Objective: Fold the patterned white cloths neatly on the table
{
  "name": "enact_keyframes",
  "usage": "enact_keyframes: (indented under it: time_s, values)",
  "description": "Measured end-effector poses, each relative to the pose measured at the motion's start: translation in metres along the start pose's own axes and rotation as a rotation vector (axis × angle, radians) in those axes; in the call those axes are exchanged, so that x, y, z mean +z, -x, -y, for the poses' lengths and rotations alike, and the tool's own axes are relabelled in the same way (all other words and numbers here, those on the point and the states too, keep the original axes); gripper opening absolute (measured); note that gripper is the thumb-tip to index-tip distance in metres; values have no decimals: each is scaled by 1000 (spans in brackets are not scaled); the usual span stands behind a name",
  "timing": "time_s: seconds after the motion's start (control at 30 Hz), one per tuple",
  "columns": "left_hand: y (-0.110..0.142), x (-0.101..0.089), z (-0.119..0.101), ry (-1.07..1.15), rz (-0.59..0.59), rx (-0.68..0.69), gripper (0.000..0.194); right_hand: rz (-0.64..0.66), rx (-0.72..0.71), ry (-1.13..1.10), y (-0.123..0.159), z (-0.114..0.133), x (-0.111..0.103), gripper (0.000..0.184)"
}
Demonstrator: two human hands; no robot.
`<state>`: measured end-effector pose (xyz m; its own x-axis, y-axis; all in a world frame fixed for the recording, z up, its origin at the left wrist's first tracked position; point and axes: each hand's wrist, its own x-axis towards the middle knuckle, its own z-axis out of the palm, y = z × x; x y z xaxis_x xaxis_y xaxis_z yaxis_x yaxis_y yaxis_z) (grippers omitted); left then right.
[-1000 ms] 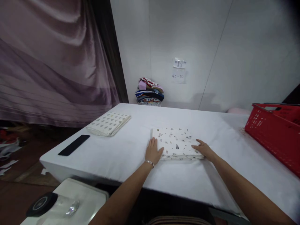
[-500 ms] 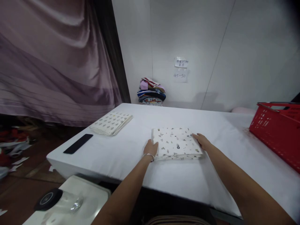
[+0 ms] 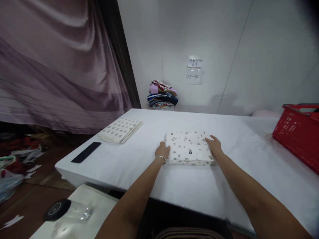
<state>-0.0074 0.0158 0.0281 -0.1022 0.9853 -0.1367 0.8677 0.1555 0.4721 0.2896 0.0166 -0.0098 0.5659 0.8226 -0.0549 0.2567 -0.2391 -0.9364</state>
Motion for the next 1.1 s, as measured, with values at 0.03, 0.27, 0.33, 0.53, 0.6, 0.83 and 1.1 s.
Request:
enact_keyframes:
  time_s: [0.03, 0.27, 0.33, 0.53, 0.6, 0.83, 1.1]
  values:
    - [-5, -1, -2, 3, 5, 3, 42, -3, 11, 50, 0, 0, -1, 70]
    - [-8, 10, 12, 124, 0, 31, 52, 108, 103, 218, 8, 1, -28, 79]
    - [0, 12, 19, 187, 0, 55, 56, 168, 117, 255, 20, 0, -37, 80]
    - [15, 13, 31, 280, -26, 90, 55, 257, 119, 257, 59, -5, -51, 83]
    - [17, 13, 32, 303, -28, 100, 52, 276, 101, 225, 64, -11, -52, 85]
    - [31, 18, 30, 64, -314, 502, 33, 139, -152, 295, 73, -31, -59, 66]
    - [39, 27, 29, -30, -199, 829, 23, 102, -493, 179, 85, -41, -74, 34]
